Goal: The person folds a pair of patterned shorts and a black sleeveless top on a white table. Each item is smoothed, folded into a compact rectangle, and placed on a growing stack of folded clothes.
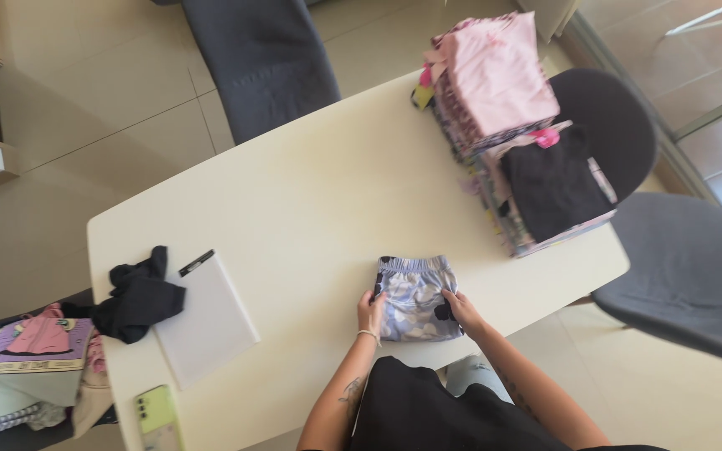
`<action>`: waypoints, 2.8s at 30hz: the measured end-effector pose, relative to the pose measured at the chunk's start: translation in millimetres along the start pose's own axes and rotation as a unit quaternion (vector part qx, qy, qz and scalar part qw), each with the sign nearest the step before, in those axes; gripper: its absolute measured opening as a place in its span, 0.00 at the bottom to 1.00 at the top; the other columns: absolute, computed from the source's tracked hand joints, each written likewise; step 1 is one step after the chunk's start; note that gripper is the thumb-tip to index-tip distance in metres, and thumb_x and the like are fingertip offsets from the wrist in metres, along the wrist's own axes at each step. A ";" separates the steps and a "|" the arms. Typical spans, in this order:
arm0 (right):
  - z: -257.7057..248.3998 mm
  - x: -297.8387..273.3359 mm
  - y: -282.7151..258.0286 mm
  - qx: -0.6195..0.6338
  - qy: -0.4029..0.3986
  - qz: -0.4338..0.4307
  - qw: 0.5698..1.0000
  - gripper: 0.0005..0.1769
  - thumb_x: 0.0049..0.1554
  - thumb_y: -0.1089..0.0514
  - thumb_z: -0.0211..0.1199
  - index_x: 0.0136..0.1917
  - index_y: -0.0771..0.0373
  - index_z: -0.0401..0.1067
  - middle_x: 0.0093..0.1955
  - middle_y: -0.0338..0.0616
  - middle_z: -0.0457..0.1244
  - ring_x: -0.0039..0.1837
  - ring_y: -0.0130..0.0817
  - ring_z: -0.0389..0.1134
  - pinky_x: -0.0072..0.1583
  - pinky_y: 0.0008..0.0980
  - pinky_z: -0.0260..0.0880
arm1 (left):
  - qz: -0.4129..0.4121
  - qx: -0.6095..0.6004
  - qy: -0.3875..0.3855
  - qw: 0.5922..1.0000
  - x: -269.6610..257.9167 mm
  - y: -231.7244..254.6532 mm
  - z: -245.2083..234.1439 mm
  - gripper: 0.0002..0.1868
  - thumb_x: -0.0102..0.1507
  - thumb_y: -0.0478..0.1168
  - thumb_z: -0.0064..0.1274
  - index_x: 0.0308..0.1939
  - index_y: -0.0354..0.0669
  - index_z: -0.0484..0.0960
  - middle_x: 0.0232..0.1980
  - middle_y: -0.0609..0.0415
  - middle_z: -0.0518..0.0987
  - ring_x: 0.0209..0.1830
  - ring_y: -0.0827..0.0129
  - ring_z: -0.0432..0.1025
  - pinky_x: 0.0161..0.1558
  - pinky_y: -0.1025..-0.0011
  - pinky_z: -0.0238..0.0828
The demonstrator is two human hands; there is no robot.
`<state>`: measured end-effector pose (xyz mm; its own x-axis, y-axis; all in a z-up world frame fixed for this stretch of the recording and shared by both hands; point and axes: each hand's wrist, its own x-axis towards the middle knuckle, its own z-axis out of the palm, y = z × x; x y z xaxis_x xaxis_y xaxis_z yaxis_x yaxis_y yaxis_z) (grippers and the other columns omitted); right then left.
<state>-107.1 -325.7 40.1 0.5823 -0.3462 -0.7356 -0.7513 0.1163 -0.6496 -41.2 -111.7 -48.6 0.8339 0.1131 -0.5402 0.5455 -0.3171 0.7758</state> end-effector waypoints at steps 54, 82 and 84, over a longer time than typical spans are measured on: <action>-354.3 222.9 -194.9 -0.215 0.022 -0.254 0.943 0.29 0.69 0.32 0.40 0.60 0.55 0.70 0.59 0.65 0.67 0.66 0.65 0.65 0.67 0.62 0.63 | 0.282 -0.011 0.014 0.959 -67.6 292.4 307.6 0.35 0.58 0.42 0.51 0.72 0.63 0.69 0.71 0.48 0.63 0.74 0.49 0.58 0.73 0.53 0.53; -334.5 191.1 -226.4 -0.318 0.187 -0.513 0.775 0.20 0.65 0.51 0.58 0.67 0.56 0.59 0.56 0.42 0.59 0.60 0.44 0.62 0.58 0.44 0.65 | 0.372 0.020 -0.002 0.928 -73.3 303.2 301.7 0.50 0.46 0.31 0.43 0.77 0.44 0.60 0.74 0.39 0.58 0.74 0.45 0.57 0.72 0.54 0.56; -333.1 191.4 -224.1 -0.315 0.188 -0.526 0.768 0.20 0.65 0.51 0.58 0.67 0.55 0.60 0.61 0.41 0.58 0.62 0.43 0.61 0.60 0.42 0.64 | 0.365 0.020 -0.004 0.931 -70.2 299.5 301.9 0.50 0.46 0.32 0.43 0.77 0.46 0.59 0.75 0.40 0.57 0.74 0.46 0.57 0.72 0.55 0.56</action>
<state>69.3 -728.1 109.0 0.9277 -0.1983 0.3162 0.0032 -0.8430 -0.5379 38.5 -498.8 123.2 0.9803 -0.1536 0.1239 -0.1702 -0.3407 0.9246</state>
